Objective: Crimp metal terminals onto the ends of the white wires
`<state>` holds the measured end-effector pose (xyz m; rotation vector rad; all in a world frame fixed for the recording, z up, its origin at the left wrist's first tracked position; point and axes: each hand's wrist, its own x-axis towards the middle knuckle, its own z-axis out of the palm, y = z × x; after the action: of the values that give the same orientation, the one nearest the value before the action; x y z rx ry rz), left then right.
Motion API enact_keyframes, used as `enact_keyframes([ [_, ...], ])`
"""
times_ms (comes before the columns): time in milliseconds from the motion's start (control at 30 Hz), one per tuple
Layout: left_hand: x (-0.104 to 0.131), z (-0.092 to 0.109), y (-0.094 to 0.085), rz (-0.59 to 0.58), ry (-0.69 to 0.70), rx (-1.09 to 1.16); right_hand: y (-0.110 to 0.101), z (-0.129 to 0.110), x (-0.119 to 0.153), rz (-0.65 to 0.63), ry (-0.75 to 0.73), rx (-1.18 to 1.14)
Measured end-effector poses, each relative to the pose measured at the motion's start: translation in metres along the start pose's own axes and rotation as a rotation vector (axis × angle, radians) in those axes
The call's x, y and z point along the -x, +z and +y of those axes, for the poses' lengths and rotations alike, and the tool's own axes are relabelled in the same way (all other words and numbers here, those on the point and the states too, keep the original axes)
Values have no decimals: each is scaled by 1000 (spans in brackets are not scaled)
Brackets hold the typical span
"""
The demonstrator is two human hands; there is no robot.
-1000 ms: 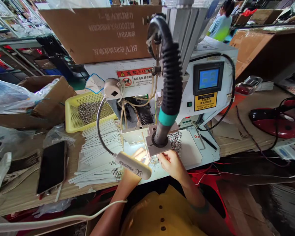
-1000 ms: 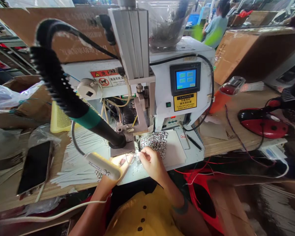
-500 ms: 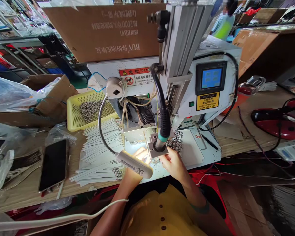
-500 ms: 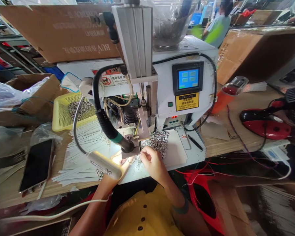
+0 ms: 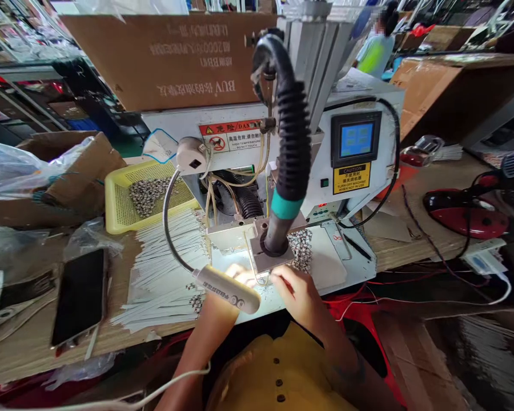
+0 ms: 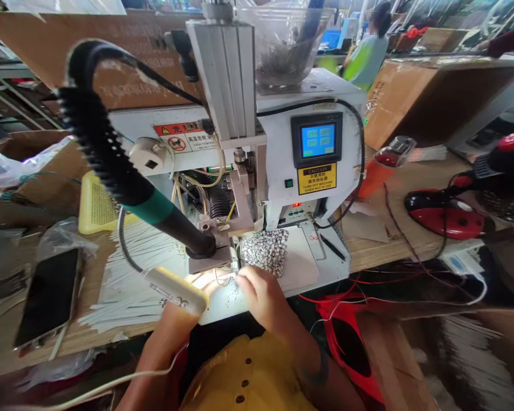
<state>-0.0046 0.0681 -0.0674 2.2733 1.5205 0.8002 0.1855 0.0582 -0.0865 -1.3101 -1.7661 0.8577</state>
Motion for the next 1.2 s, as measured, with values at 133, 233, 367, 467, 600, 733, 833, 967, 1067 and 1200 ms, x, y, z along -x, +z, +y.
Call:
enact_keyframes([
  [133,31,-41,-37,288,-21,-324,-33,21,7,145,37,353],
  [233,52,-78,-49,348,-90,-409,-50,52,0,372,59,488],
  [367,68,-103,-44,237,-102,-329,-48,77,-8,398,-23,587],
  [467,69,-103,-44,137,-151,-243,-45,83,-8,373,-60,636],
  [600,50,-97,-43,169,-228,-224,-47,86,-5,387,-58,636],
  [733,18,-96,-33,276,-266,-354,-51,73,-1,517,43,591],
  [833,4,-96,-29,258,-280,-382,-56,59,5,519,42,467],
  [967,8,-98,-34,264,-264,-278,-60,51,9,355,162,206],
  [1067,14,-103,-38,291,-264,-170,-56,54,8,260,290,45],
  [1200,16,-111,-41,312,-256,-112,-50,59,7,286,377,-114],
])
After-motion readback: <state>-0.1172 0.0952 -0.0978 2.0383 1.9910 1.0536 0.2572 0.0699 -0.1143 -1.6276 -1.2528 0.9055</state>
